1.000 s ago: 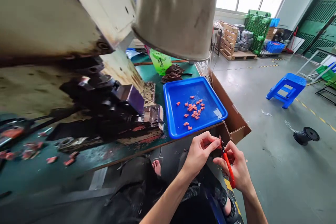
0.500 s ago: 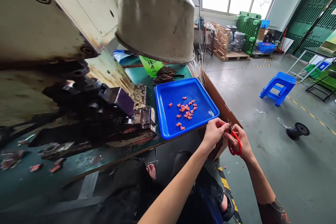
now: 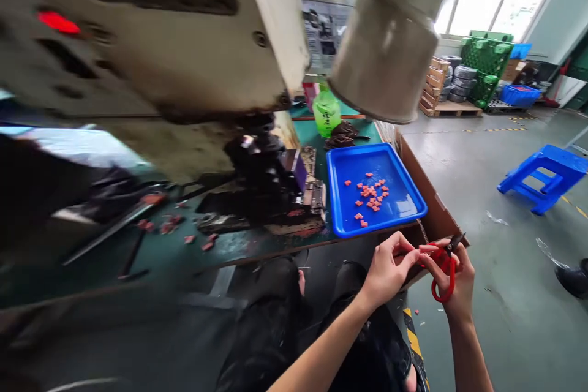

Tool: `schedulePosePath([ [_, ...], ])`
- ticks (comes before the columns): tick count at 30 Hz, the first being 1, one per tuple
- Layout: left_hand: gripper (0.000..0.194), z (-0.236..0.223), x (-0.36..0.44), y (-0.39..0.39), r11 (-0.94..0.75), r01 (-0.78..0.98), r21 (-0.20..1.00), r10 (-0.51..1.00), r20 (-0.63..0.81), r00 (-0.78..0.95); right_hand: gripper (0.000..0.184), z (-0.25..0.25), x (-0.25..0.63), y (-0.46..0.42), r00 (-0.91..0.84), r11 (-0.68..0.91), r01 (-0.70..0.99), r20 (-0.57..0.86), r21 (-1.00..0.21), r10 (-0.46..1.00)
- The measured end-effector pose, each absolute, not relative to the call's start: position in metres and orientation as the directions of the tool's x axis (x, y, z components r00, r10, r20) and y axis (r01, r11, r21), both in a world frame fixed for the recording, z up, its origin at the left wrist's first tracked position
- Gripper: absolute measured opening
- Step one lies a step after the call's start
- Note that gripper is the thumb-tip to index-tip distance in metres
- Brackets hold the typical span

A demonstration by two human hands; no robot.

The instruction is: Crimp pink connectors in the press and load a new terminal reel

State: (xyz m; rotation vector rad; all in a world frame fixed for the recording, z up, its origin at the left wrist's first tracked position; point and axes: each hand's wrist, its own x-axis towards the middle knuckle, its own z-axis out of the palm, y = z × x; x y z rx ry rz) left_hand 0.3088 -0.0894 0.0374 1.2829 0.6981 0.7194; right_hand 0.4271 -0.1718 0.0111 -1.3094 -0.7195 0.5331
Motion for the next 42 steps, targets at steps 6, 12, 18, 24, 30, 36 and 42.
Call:
schedulePosePath([
  [6,0.019,0.041,0.212,-0.072,-0.209,0.216,0.954,0.950,0.145,0.278,0.043,0.005,0.392,-0.161,0.655,0.205,-0.055,0.120,-0.977,0.746],
  [12,0.014,0.026,0.064,-0.002,-0.204,0.648,0.734,0.885,0.421,-0.199,0.046,0.015,0.362,-0.147,0.524,0.108,-0.285,-0.060,-0.952,0.850],
  [18,0.015,0.024,0.057,0.007,-0.230,0.671,0.705,0.847,0.484,-0.219,0.045,0.036,0.332,-0.129,0.390,0.083,-0.381,-0.078,-0.921,0.918],
  [24,0.030,0.033,0.148,-0.069,-0.185,0.164,0.969,0.925,0.116,0.362,0.043,0.042,0.325,-0.124,0.329,0.030,-0.316,-0.080,-0.948,0.941],
  [30,0.027,0.049,0.178,-0.072,0.149,-0.011,0.989,0.866,-0.125,0.485,0.037,0.043,0.333,-0.125,0.391,0.068,-0.168,-0.003,-0.983,0.920],
  [36,0.026,0.050,0.187,-0.059,0.229,-0.087,0.970,0.834,-0.149,0.532,0.033,0.032,0.348,-0.126,0.436,0.133,-0.160,0.051,-0.978,0.899],
  [42,0.013,0.041,0.205,-0.054,-0.415,-0.045,0.909,0.790,0.385,0.478,0.040,0.021,0.369,-0.132,0.324,0.094,-0.320,-0.015,-0.943,0.946],
])
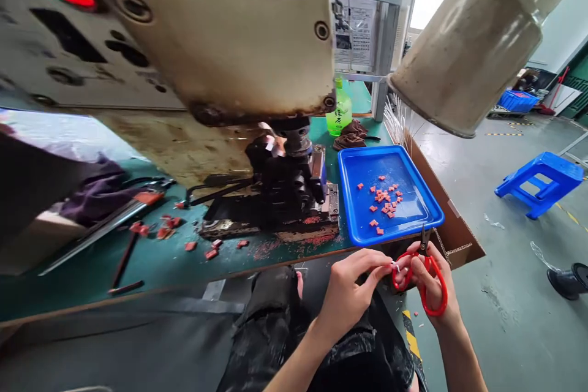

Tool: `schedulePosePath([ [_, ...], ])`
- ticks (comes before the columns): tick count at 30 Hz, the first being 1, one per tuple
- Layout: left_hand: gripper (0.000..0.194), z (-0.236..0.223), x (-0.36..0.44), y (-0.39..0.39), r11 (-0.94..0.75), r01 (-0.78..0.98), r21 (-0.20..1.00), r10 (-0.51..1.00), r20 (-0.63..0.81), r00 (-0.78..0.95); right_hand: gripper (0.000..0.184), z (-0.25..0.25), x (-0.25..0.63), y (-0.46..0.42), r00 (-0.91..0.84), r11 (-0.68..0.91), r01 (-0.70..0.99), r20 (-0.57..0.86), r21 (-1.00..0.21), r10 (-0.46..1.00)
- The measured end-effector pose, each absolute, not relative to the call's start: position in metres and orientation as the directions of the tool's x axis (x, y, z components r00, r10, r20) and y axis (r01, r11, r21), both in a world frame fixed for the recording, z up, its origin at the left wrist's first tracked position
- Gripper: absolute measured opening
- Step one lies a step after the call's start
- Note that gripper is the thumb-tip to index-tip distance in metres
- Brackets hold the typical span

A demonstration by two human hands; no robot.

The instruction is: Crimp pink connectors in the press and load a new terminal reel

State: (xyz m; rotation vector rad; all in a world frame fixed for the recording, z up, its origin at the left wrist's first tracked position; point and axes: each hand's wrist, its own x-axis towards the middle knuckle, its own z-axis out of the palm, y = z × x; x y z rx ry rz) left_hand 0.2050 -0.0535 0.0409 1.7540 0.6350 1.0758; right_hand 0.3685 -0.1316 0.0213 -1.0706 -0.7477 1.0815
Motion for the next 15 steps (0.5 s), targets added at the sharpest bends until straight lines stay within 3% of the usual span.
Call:
schedulePosePath([
  [2,0.026,0.040,0.209,-0.051,-0.620,-0.091,0.779,0.652,0.576,0.493,0.042,0.023,0.371,-0.133,0.303,0.066,-0.361,-0.050,-0.930,0.952],
  [5,0.031,0.042,0.213,-0.050,-0.677,-0.149,0.721,0.568,0.640,0.518,0.044,0.027,0.370,-0.134,0.365,0.087,-0.364,-0.056,-0.927,0.929],
  [9,0.016,0.046,0.219,-0.054,-0.408,-0.128,0.904,0.724,0.406,0.557,0.041,0.028,0.371,-0.138,0.482,0.152,-0.246,0.015,-0.957,0.876],
  [12,0.011,0.045,0.222,-0.058,-0.151,-0.074,0.986,0.800,0.165,0.577,0.032,0.025,0.376,-0.141,0.458,0.228,-0.067,0.173,-0.971,0.872],
  [15,0.009,0.045,0.224,-0.062,-0.118,0.012,0.993,0.838,0.093,0.538,0.026,0.021,0.377,-0.141,0.447,0.325,0.199,0.380,-0.925,0.810],
])
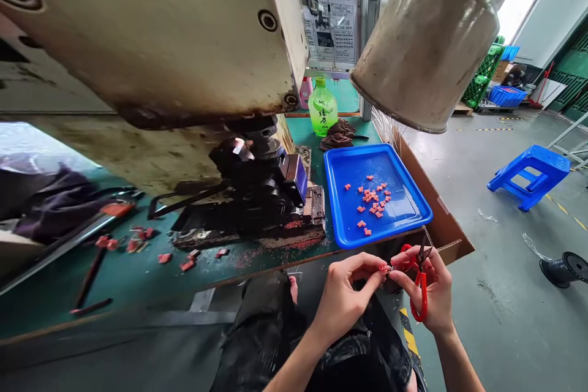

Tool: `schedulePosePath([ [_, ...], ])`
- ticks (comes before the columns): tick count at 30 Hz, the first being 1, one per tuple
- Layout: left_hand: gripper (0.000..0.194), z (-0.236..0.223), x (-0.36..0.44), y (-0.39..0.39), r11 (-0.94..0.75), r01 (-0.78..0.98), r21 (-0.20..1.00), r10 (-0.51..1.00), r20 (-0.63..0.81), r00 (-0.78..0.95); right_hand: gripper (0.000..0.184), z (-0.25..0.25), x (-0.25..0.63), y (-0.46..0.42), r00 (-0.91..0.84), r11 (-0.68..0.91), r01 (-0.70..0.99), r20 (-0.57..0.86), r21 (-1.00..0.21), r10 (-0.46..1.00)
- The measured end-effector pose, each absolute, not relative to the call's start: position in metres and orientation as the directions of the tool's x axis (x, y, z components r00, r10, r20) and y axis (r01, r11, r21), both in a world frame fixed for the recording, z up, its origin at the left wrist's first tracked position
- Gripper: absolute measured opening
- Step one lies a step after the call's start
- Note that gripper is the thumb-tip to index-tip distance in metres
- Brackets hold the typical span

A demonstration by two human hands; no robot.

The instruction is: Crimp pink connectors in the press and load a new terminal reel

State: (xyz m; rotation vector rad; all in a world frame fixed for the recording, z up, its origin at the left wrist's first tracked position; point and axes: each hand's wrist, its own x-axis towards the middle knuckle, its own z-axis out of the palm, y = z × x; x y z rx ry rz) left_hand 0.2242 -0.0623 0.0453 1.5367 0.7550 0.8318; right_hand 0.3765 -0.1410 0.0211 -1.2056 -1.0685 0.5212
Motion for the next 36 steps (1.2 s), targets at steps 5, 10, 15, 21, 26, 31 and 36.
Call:
schedulePosePath([
  [5,0.011,0.052,0.223,-0.067,-0.122,0.110,0.986,0.852,0.047,0.522,0.034,0.019,0.372,-0.136,0.316,0.546,0.518,0.740,-0.659,0.594],
  [10,0.015,0.047,0.217,-0.062,0.143,0.087,0.986,0.812,-0.167,0.559,0.040,0.017,0.378,-0.135,0.094,0.609,0.583,0.789,-0.538,0.607],
  [15,0.019,0.041,0.210,-0.058,0.191,0.116,0.975,0.790,-0.222,0.571,0.038,0.013,0.381,-0.139,0.035,0.539,0.561,0.668,-0.628,0.743],
  [21,0.021,0.044,0.204,-0.056,0.143,0.167,0.975,0.711,-0.219,0.668,0.024,0.016,0.375,-0.143,0.134,0.454,0.472,0.570,-0.756,0.810],
  [26,0.022,0.047,0.201,-0.059,0.113,0.201,0.973,0.634,-0.226,0.740,0.021,0.015,0.370,-0.153,0.282,0.242,0.131,0.270,-0.961,0.921],
  [31,0.022,0.054,0.199,-0.058,-0.088,0.217,0.972,0.538,-0.137,0.832,0.037,0.015,0.370,-0.160,0.307,0.106,-0.135,0.060,-0.985,0.950],
  [36,0.017,0.052,0.199,-0.051,-0.373,0.082,0.924,0.522,0.136,0.842,0.045,0.010,0.357,-0.153,0.414,0.110,-0.420,-0.083,-0.901,0.906],
])
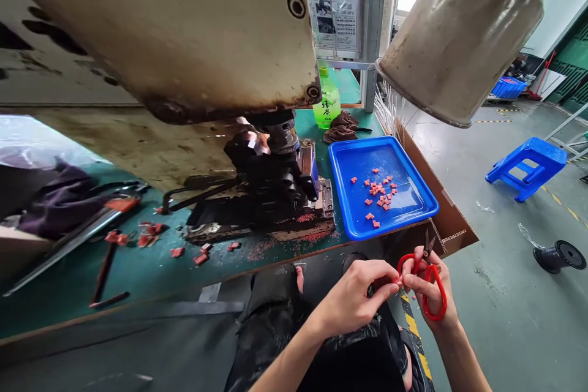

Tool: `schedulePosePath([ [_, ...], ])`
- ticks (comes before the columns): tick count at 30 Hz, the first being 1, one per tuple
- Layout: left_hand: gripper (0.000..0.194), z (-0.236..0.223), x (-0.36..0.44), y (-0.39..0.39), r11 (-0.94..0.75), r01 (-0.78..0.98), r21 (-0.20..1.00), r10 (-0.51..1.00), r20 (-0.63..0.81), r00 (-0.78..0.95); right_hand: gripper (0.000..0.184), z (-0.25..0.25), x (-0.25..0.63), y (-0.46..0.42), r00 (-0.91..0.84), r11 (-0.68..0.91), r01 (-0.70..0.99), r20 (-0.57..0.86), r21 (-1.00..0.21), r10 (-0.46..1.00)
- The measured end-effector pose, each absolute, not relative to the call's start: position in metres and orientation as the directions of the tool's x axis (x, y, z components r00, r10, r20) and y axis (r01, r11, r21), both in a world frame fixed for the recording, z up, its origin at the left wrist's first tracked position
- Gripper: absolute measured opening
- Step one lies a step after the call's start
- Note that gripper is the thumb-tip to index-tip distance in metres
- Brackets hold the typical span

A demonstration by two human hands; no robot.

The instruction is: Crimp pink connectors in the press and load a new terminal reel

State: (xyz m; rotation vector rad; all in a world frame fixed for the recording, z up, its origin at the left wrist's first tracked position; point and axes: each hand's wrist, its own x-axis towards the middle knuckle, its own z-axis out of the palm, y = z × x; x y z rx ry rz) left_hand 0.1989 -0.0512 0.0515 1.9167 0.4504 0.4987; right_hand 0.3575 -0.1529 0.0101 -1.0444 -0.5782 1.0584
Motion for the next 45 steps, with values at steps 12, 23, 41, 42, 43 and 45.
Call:
schedulePosePath([
  [12,0.030,0.046,0.215,-0.042,0.017,0.041,0.999,0.685,-0.042,0.727,0.041,0.013,0.354,-0.138,0.642,0.178,-0.321,-0.076,-0.930,0.762],
  [23,0.027,0.059,0.235,-0.046,0.041,0.076,0.996,0.711,-0.083,0.698,0.039,0.032,0.370,-0.145,0.547,0.197,-0.037,0.145,-0.980,0.824],
  [41,0.037,0.058,0.295,-0.044,0.173,-0.074,0.982,0.737,-0.079,0.671,0.060,-0.005,0.376,-0.189,0.542,0.122,-0.127,0.034,-0.984,0.840],
  [42,0.035,0.057,0.296,-0.046,0.162,-0.062,0.985,0.738,-0.079,0.671,0.061,-0.007,0.376,-0.188,0.551,0.125,-0.114,0.042,-0.986,0.833],
  [43,0.034,0.057,0.297,-0.048,0.152,-0.050,0.987,0.737,-0.079,0.672,0.061,-0.008,0.376,-0.187,0.560,0.133,-0.100,0.055,-0.986,0.827],
  [45,0.031,0.058,0.297,-0.051,0.132,-0.032,0.991,0.735,-0.076,0.673,0.061,-0.007,0.379,-0.184,0.568,0.146,-0.074,0.079,-0.987,0.819],
])
